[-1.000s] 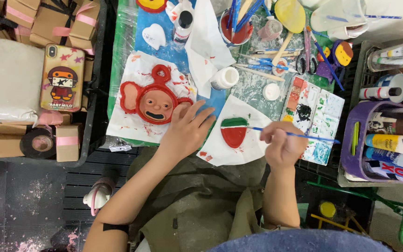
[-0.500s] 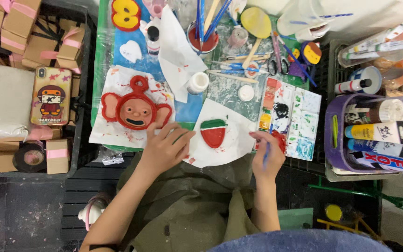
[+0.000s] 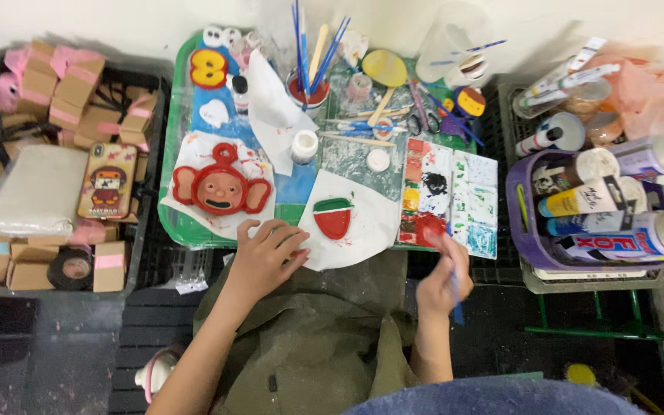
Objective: The person paints small white clay objects with a brush and colors from a palette, including a strawberry-shaped object and a cylindrical object.
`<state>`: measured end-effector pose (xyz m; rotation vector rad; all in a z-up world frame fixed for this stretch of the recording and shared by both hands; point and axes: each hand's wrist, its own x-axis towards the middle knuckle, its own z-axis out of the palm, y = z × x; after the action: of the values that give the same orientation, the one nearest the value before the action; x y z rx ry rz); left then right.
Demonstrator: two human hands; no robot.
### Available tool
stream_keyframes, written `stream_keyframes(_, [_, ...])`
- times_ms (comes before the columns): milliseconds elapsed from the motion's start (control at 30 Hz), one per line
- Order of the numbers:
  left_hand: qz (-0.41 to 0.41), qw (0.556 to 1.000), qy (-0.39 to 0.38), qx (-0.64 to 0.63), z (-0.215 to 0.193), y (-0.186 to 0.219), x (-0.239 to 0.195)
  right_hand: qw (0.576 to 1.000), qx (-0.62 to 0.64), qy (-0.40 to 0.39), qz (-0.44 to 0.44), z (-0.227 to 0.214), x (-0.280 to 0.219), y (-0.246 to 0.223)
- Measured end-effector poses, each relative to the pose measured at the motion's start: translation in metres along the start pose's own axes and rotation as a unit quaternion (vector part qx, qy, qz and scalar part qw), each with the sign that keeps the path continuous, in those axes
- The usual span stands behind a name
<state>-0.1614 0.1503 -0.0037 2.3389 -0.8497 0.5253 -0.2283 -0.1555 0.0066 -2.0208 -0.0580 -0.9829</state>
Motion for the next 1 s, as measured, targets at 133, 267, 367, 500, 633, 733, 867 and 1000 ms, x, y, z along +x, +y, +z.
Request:
stream_keyframes(133, [-0.019, 0.999, 0.031, 0.006, -0.003, 0.002, 0.009, 0.993, 0.006, 0.108, 0.048, -0.035, -0.018, 0.022])
stream_keyframes(267, [-0.064, 0.998, -0.020, -0.002, -0.002, -0.004, 0.036, 0.970, 0.047, 0.194, 0.135, -0.063, -0.026, 0.039])
stream_keyframes(367, [-0.002, 1.000, -0.019, -0.014, 0.018, -0.008, 0.084, 0.968, 0.042, 0.198, 0.148, -0.076, -0.025, 0.037])
stream_keyframes(500, [0.048, 0.996, -0.069, -0.014, 0.074, 0.000, 0.148, 0.963, 0.057, 0.209, 0.158, -0.082, -0.023, 0.033])
stream_keyframes(633, [0.023, 0.991, -0.119, 0.059, 0.141, 0.005, 0.179, 0.966, 0.078, 0.182, 0.167, -0.085, -0.025, 0.033])
stream_keyframes(733, [-0.045, 0.970, -0.205, 0.123, 0.176, 0.004, 0.186, 0.967, 0.086, 0.180, 0.158, -0.094, -0.024, 0.033])
stream_keyframes(867, [-0.002, 0.980, -0.121, 0.159, 0.197, -0.013, 0.184, 0.959, 0.105, 0.215, 0.152, -0.103, -0.022, 0.033])
stream_keyframes(1000, [0.025, 0.989, -0.109, 0.096, 0.175, -0.012, 0.188, 0.953, 0.107, 0.221, 0.180, -0.102, -0.023, 0.032])
